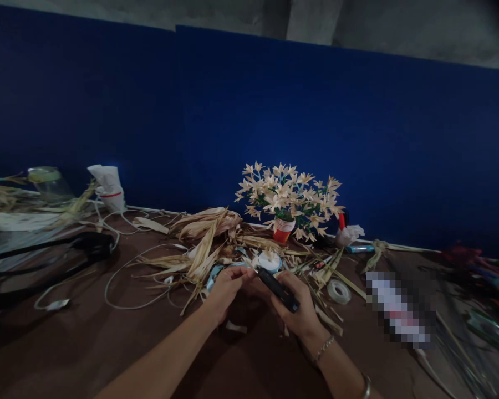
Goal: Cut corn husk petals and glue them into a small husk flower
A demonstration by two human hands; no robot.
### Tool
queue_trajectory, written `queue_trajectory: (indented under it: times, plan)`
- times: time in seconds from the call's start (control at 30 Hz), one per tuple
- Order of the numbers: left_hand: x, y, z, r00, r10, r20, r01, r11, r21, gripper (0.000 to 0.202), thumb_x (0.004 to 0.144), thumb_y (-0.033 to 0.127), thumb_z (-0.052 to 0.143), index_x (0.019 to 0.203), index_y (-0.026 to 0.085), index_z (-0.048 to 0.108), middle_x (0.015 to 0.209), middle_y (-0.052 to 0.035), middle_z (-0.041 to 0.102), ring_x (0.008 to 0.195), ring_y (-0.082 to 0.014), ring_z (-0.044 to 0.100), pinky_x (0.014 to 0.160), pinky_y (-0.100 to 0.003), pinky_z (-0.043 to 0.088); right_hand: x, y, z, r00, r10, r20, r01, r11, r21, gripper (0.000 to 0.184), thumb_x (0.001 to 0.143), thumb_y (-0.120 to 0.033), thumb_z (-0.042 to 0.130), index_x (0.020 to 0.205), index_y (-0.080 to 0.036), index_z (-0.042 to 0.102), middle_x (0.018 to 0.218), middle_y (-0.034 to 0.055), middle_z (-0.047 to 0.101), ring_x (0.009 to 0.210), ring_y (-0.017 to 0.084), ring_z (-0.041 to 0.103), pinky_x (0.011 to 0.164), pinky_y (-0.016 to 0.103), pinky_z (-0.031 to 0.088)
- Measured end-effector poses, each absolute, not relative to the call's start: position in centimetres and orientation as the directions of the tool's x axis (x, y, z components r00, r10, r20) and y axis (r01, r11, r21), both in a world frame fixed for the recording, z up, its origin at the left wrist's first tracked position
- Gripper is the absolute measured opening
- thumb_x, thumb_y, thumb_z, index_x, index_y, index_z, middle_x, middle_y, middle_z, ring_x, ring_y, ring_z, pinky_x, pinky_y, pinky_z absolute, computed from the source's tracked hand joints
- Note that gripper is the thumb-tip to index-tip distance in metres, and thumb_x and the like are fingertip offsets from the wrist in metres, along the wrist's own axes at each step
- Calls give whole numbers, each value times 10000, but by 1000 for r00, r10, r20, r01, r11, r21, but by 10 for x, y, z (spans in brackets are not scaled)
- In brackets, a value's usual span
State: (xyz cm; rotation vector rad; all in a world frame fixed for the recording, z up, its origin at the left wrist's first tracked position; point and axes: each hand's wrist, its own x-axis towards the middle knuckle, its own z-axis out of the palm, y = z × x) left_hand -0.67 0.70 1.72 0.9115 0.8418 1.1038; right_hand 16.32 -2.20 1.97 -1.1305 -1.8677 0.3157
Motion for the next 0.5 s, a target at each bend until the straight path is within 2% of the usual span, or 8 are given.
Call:
queue_trajectory:
  times: [0.5]
  plan:
    - [-7,10,13,236,967,-99,-363,182,914,256,576,344,736,636,132,605,562,14,605,497,-89,527,521,-190,395,163,-20,16,-176,813,556,564,546,-619,136,624,-89,482,627,-200,404,704,13,502,649,143,494,593,251,410]
